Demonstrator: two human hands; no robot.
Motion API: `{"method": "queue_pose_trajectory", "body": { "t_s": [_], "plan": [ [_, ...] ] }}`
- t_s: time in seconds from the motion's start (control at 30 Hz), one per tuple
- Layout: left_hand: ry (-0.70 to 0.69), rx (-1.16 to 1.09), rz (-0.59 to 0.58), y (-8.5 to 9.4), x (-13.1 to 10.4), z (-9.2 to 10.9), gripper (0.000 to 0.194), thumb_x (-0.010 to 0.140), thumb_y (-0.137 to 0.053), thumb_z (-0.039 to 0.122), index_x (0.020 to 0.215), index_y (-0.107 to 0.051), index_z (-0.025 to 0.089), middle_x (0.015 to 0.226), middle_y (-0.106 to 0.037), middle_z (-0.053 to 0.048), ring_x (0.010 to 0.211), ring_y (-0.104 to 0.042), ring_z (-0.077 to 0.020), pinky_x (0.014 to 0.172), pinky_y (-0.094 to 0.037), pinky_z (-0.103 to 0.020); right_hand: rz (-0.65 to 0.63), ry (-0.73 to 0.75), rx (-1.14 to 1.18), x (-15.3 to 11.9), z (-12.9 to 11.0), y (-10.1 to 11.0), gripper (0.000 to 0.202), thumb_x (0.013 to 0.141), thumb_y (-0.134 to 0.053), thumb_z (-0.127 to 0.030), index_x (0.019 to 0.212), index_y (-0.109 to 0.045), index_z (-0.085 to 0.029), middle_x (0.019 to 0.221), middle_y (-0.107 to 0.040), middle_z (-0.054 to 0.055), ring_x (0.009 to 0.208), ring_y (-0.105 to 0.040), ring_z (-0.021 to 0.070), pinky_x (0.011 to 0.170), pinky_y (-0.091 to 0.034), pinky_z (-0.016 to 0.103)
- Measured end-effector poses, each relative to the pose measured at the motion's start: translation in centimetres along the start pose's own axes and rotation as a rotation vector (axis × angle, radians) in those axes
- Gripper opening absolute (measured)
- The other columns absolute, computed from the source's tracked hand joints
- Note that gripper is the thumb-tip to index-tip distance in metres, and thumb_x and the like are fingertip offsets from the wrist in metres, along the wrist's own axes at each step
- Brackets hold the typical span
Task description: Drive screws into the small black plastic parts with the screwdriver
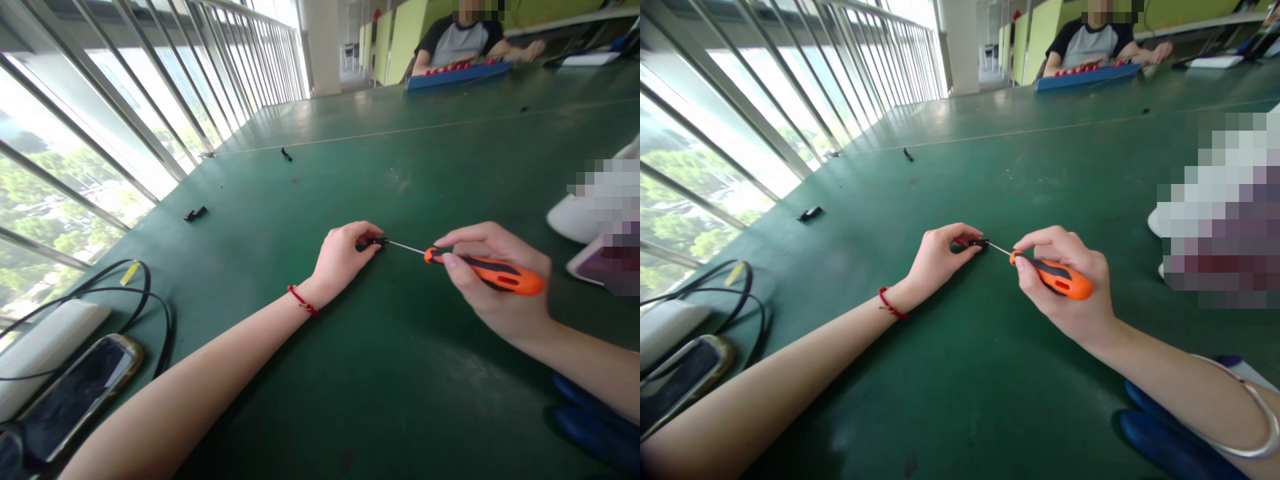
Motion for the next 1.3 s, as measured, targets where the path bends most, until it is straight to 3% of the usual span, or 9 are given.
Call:
{"method": "queue_pose_trajectory", "body": {
  "t_s": [0.13,0.23,0.33,0.53,0.63,0.8,0.97,1.1,1.3],
  "plan": [
    [0.034,0.001,0.011,0.1,0.0,-0.2,0.013,0.077,-0.060,0.016,0.086,-0.070,0.017,0.082,-0.070,-0.002,0.073,-0.063,-0.0130,0.069,-0.050,-0.024,0.065,0.016,0.063,0.0,0.5,0.1,0.020,0.073,-0.065,-0.015,0.091,-0.060,-0.024,0.069,-0.058,-0.002,0.053,-0.054,0.0117,0.050,-0.043,0.027],
    [0.040,0.009,0.014,0.0,0.0,-0.3,0.012,0.076,-0.061,0.016,0.084,-0.070,0.016,0.081,-0.070,-0.002,0.072,-0.062,-0.0130,0.067,-0.049,-0.024,0.205,0.084,0.173,0.2,0.9,0.8,0.045,0.064,-0.069,-0.007,0.103,-0.057,-0.023,0.088,-0.055,0.002,0.069,-0.058,0.0136,0.065,-0.050,0.030],
    [0.028,0.014,0.005,0.0,0.0,-0.2,0.012,0.076,-0.061,0.016,0.084,-0.070,0.016,0.081,-0.069,-0.002,0.072,-0.062,-0.0130,0.068,-0.049,-0.024,0.199,0.052,0.260,0.4,1.5,0.7,0.054,0.061,-0.070,-0.006,0.110,-0.052,-0.021,0.086,-0.054,0.002,0.071,-0.057,0.0149,0.064,-0.049,0.031],
    [0.016,0.023,-0.011,-0.1,0.0,-0.1,0.012,0.076,-0.061,0.016,0.084,-0.069,0.017,0.082,-0.069,-0.001,0.073,-0.061,-0.0132,0.069,-0.049,-0.024,0.014,-0.012,0.066,0.1,0.5,-0.1,0.006,0.078,-0.061,-0.018,0.082,-0.060,-0.021,0.053,-0.052,-0.005,0.042,-0.048,0.0095,0.043,-0.037,0.026],
    [0.009,0.028,-0.012,-0.1,0.0,-0.1,0.012,0.076,-0.060,0.015,0.083,-0.069,0.017,0.082,-0.068,-0.002,0.073,-0.061,-0.0133,0.069,-0.049,-0.024,0.052,0.026,0.037,0.0,0.1,0.2,0.007,0.076,-0.062,-0.017,0.079,-0.060,-0.023,0.061,-0.057,-0.003,0.049,-0.053,0.0115,0.047,-0.042,0.026],
    [-0.006,0.029,-0.015,-0.1,0.0,0.0,0.012,0.076,-0.060,0.015,0.084,-0.069,0.016,0.083,-0.068,-0.002,0.074,-0.061,-0.0134,0.069,-0.049,-0.024,0.259,0.068,0.184,0.2,1.0,1.2,0.045,0.062,-0.069,-0.007,0.102,-0.056,-0.023,0.098,-0.055,0.004,0.070,-0.058,0.0130,0.061,-0.050,0.028],
    [-0.011,0.018,-0.014,-0.2,0.0,0.0,0.012,0.076,-0.060,0.014,0.084,-0.069,0.016,0.084,-0.068,-0.002,0.075,-0.061,-0.0134,0.070,-0.049,-0.025,0.133,-0.002,0.113,0.4,0.7,0.7,0.024,0.071,-0.066,-0.014,0.093,-0.058,-0.021,0.058,-0.052,-0.005,0.047,-0.050,0.0097,0.044,-0.040,0.024],
    [-0.012,0.021,-0.008,-0.2,-0.1,-0.1,0.012,0.076,-0.060,0.015,0.084,-0.069,0.016,0.083,-0.069,-0.002,0.075,-0.061,-0.0134,0.070,-0.049,-0.025,0.079,0.015,0.057,0.1,0.0,0.4,0.010,0.075,-0.063,-0.017,0.082,-0.060,-0.023,0.056,-0.054,-0.005,0.045,-0.053,0.0101,0.042,-0.040,0.023],
    [0.001,0.018,-0.003,-0.1,-0.1,-0.1,0.012,0.077,-0.060,0.016,0.084,-0.069,0.017,0.083,-0.069,-0.002,0.074,-0.062,-0.0134,0.069,-0.049,-0.025,0.208,0.108,0.216,0.4,0.7,0.9,0.061,0.059,-0.072,-0.014,0.114,-0.050,-0.027,0.090,-0.055,0.002,0.072,-0.057,0.0166,0.064,-0.051,0.033]
  ]
}}
Point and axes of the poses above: each hand's wrist, its own x-axis towards the middle knuckle, its own y-axis out of the back of the hand, z = x × y, the point moved 7 cm from there along x, towards the middle knuckle
